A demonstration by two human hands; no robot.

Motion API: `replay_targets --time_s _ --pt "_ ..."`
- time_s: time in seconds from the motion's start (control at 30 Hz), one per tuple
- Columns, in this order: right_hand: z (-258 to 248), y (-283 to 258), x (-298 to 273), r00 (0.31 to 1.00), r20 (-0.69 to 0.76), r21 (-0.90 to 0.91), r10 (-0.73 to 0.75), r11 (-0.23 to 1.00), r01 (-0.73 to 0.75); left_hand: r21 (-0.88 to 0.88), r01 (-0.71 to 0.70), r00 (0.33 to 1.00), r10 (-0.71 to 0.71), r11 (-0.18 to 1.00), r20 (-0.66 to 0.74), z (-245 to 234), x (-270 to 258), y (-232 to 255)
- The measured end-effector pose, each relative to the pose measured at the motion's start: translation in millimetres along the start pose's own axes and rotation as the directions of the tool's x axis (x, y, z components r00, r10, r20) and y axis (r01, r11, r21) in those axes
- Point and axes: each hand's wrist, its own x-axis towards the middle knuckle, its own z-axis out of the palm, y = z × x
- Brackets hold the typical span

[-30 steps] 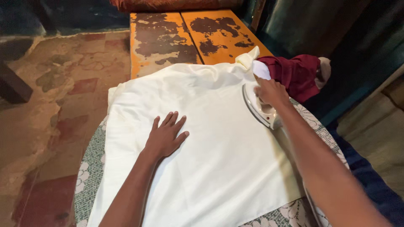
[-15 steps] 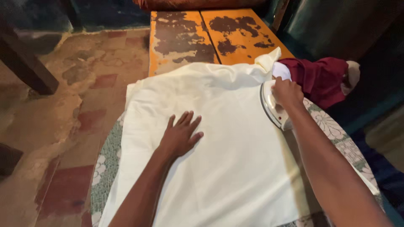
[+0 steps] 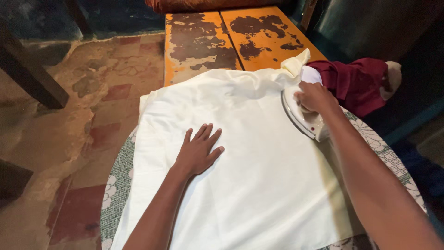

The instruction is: The person irons a white shirt laid out on a patterned tablecloth. They use a white electric iron to smooth the fabric, moving it back and forth across the body and sleeves while occasionally adjusting the shirt with their left hand.

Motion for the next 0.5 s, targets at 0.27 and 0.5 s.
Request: replay_targets --time_s 0.27,0.5 --pt "-8 -13 -9 0.995 0.002 0.047 0.102 0.994 -0.102 -0.011 0.014 1.000 -0.014 1.000 0.007 0 1 0" --pt "-5 -14 2 0.988 -0.042 0.033 0.146 0.989 -0.144 -0.021 0.026 0.999 -0.026 0.999 0.021 -1 0 1"
